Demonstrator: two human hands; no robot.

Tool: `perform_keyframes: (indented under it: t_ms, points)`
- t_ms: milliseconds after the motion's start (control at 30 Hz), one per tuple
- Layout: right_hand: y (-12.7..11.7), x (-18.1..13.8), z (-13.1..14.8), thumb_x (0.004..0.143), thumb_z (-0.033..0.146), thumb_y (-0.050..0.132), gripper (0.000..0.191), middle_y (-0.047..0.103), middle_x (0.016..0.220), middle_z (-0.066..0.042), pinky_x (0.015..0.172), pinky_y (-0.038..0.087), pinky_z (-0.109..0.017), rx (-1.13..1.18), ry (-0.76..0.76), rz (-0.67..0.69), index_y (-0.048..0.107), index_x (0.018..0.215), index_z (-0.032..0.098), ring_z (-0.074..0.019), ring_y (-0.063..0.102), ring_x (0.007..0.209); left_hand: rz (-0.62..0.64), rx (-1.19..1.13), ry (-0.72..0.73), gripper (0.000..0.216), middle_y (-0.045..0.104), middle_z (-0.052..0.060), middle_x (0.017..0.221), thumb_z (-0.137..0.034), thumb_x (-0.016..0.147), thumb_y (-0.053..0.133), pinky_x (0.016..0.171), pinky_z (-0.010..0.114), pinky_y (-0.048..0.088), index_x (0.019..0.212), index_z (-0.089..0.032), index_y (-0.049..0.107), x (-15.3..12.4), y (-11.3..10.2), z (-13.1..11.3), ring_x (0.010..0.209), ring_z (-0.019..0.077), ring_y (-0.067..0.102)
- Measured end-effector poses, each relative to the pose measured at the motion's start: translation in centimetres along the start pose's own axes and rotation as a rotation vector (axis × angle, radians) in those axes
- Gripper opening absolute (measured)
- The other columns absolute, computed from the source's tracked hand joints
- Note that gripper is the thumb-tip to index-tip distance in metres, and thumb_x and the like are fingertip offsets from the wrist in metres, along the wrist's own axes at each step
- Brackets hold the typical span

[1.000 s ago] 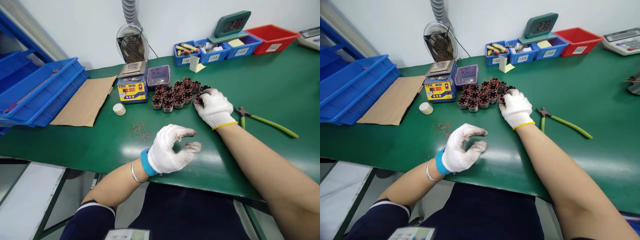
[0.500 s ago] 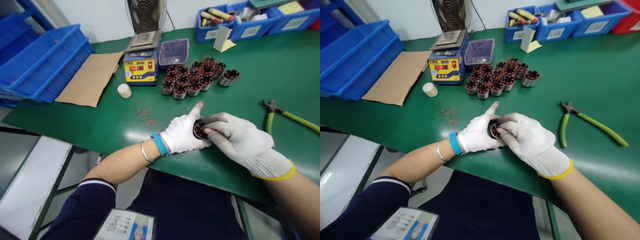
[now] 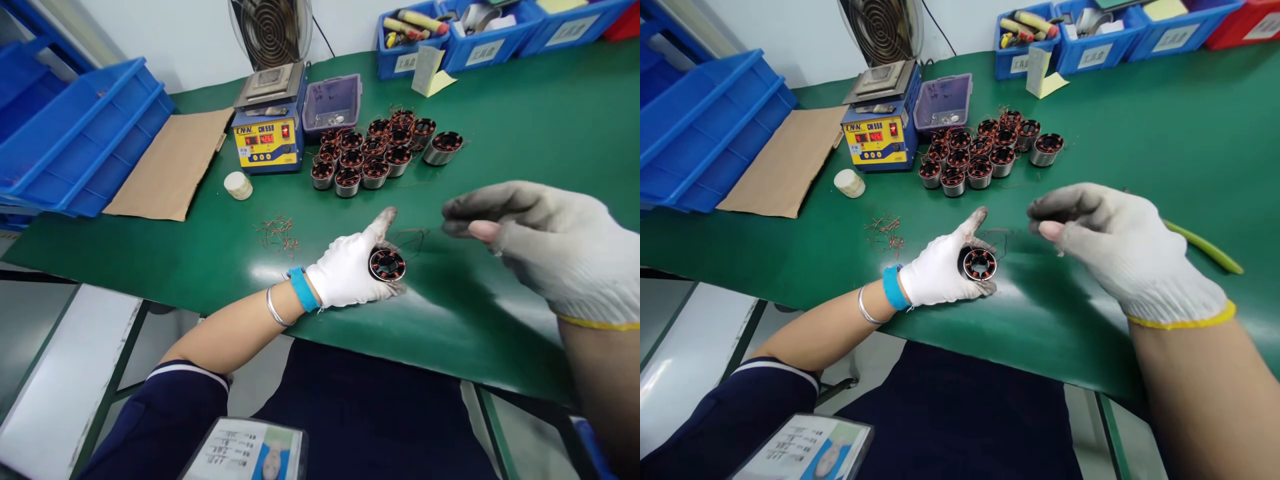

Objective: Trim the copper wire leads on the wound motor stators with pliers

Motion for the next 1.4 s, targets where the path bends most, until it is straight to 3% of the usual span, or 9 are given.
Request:
perform_keyframes:
  t_ms: [133, 333, 467, 700, 933, 1067, 1167, 1267, 1400]
  points:
    - [2.7, -1.7, 1.8, 0.076, 0.054, 0.068, 0.033, 0.077, 0.099, -0.01, 0.07, 0.06, -0.043, -0.382, -0.231, 0.111, 0.075, 0.089, 0.025, -0.0278, 0.072, 0.084, -0.013, -0.018, 0.027, 0.116, 0.075, 0.013, 0.128, -0.038, 0.069, 0.08, 0.1, 0.045, 0.054, 0.166, -0.022, 0.018, -0.1, -0.3, -0.1, 0.117, 0.033, 0.072]
    - [7.5, -3.1, 5.1, 0.091, 0.045, 0.053, 0.038, 0.073, 0.12, -0.014, 0.073, 0.056, -0.05, -0.908, -0.584, 0.018, 0.083, 0.102, 0.024, -0.0363, 0.069, 0.098, -0.025, 0.026, -0.081, 0.112, 0.076, 0.014, 0.12, -0.031, 0.073, 0.069, 0.093, 0.046, 0.056, 0.167, -0.014, 0.012, -0.1, -0.5, 0.0, 0.109, 0.0345, 0.073]
    - [7.9, -2.4, 5.1, 0.09, 0.041, 0.053, 0.033, 0.073, 0.118, -0.013, 0.075, 0.056, -0.051, -0.92, -0.591, -0.011, 0.082, 0.09, 0.024, -0.0368, 0.067, 0.1, -0.03, 0.079, -0.086, 0.112, 0.076, 0.016, 0.118, -0.032, 0.072, 0.072, 0.088, 0.047, 0.058, 0.167, -0.013, 0.016, 0.0, -0.5, -0.4, 0.104, 0.0378, 0.074]
    - [6.8, -3.8, 5.1, 0.084, 0.035, 0.058, 0.017, 0.069, 0.13, -0.011, 0.095, 0.057, -0.055, -0.632, -0.64, 0.054, 0.066, 0.072, 0.027, -0.0371, 0.058, 0.133, -0.098, 0.058, -0.081, 0.107, 0.078, 0.011, 0.11, -0.043, 0.073, 0.079, 0.089, 0.046, 0.057, 0.164, -0.02, 0.028, -0.2, -0.8, 0.0, 0.098, 0.0356, 0.075]
    - [4.4, -5.4, 6.2, 0.089, 0.037, 0.057, 0.022, 0.073, 0.125, -0.01, 0.084, 0.061, -0.048, -0.658, -0.733, -0.084, 0.055, 0.069, 0.028, -0.0334, 0.063, 0.13, -0.24, 0.011, -0.091, 0.11, 0.077, 0.011, 0.103, -0.051, 0.062, 0.091, 0.089, 0.042, 0.056, 0.156, -0.02, 0.044, -0.2, -2.0, 0.6, 0.095, 0.036, 0.075]
    - [2.7, -3.5, 4.4, 0.083, 0.042, 0.06, 0.02, 0.077, 0.118, -0.007, 0.064, 0.058, -0.045, -0.732, -0.458, -0.151, 0.059, 0.069, 0.028, -0.0312, 0.074, 0.101, -0.242, 0.053, -0.149, 0.118, 0.075, 0.012, 0.107, -0.051, 0.059, 0.093, 0.086, 0.045, 0.057, 0.159, -0.021, 0.038, -0.3, -2.5, 1.0, 0.094, 0.0378, 0.075]
    - [3.1, -2.2, 2.7, 0.073, 0.053, 0.067, 0.032, 0.075, 0.121, -0.009, 0.059, 0.055, -0.045, -0.74, -0.295, -0.079, 0.073, 0.093, 0.029, -0.0326, 0.074, 0.091, -0.217, 0.007, -0.128, 0.132, 0.075, 0.014, 0.11, -0.052, 0.052, 0.096, 0.085, 0.045, 0.057, 0.161, -0.017, 0.032, -0.4, -2.6, 0.8, 0.098, 0.0377, 0.074]
    - [5.1, -2.2, 3.7, 0.082, 0.052, 0.063, 0.038, 0.074, 0.122, -0.012, 0.078, 0.058, -0.048, -0.695, -0.47, -0.009, 0.076, 0.107, 0.026, -0.0329, 0.071, 0.103, -0.176, -0.072, -0.1, 0.135, 0.073, 0.017, 0.119, -0.048, 0.054, 0.095, 0.092, 0.044, 0.057, 0.164, -0.015, 0.024, -0.4, -2.4, 0.6, 0.109, 0.0359, 0.073]
    - [7.3, -3.4, 5.2, 0.096, 0.035, 0.048, 0.028, 0.076, 0.091, -0.009, 0.095, 0.055, -0.05, -0.633, -0.723, 0.108, 0.073, 0.085, 0.026, -0.0269, 0.071, 0.09, -0.083, -0.087, -0.122, 0.121, 0.076, 0.012, 0.117, -0.037, 0.072, 0.082, 0.097, 0.042, 0.055, 0.167, -0.016, 0.01, -0.4, -1.8, 0.7, 0.109, 0.0292, 0.073]
Point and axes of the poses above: each hand's wrist, its own x-axis towards the middle knuckle, its own y-axis out of the palm, z = x × y, the point moved 9 cm from there along x, towards the middle knuckle
